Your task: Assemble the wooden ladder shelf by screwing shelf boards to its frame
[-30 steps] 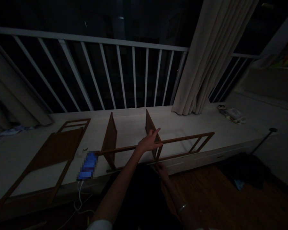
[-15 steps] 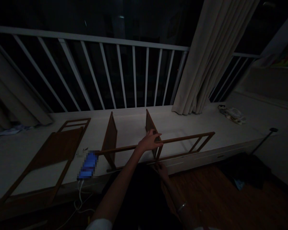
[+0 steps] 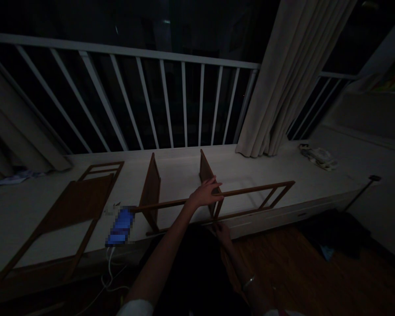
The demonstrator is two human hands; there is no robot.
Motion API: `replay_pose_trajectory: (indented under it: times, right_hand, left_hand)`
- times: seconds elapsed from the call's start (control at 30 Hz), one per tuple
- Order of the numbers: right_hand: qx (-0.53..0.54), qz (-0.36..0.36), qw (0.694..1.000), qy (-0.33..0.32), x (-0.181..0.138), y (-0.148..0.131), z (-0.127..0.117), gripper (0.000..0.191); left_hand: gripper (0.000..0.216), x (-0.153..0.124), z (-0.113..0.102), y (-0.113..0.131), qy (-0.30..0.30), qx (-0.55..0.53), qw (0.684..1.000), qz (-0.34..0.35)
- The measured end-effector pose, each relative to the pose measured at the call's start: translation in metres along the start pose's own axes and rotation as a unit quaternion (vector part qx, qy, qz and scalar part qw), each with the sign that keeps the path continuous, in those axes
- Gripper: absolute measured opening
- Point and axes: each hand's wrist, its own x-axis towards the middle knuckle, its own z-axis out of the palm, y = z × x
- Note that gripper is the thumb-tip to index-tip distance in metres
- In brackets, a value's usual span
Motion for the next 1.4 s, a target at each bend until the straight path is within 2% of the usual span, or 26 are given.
replay_pose_trajectory:
  times: [0.2, 0.53, 0.87, 1.13, 1.4]
  right_hand:
    - [-0.023, 0.000, 1.000, 0.009, 0.001, -0.005, -0.002, 0.026]
    - [-0.032, -0.006, 0.999, 0.015, -0.001, -0.013, -0.001, 0.029]
    - [0.009, 0.020, 0.999, 0.032, -0.015, -0.038, -0.004, 0.026]
    - [0.038, 0.025, 0.998, 0.035, -0.013, -0.031, 0.000, 0.029]
    - [0.020, 0.011, 0.999, 0.024, -0.008, -0.021, -0.001, 0.032]
  left_hand:
    - [0.061, -0.002, -0.001, 0.001, -0.002, -0.020, 1.000, -0.016]
    - [0.062, -0.003, -0.004, 0.002, -0.013, -0.054, 0.998, -0.037]
    - [0.061, -0.003, -0.006, 0.003, -0.025, -0.050, 0.998, -0.041]
    - [0.061, -0.006, -0.008, 0.005, -0.025, -0.050, 0.998, -0.028]
    - [0.067, -0.005, -0.007, 0.002, -0.031, -0.048, 0.998, -0.018]
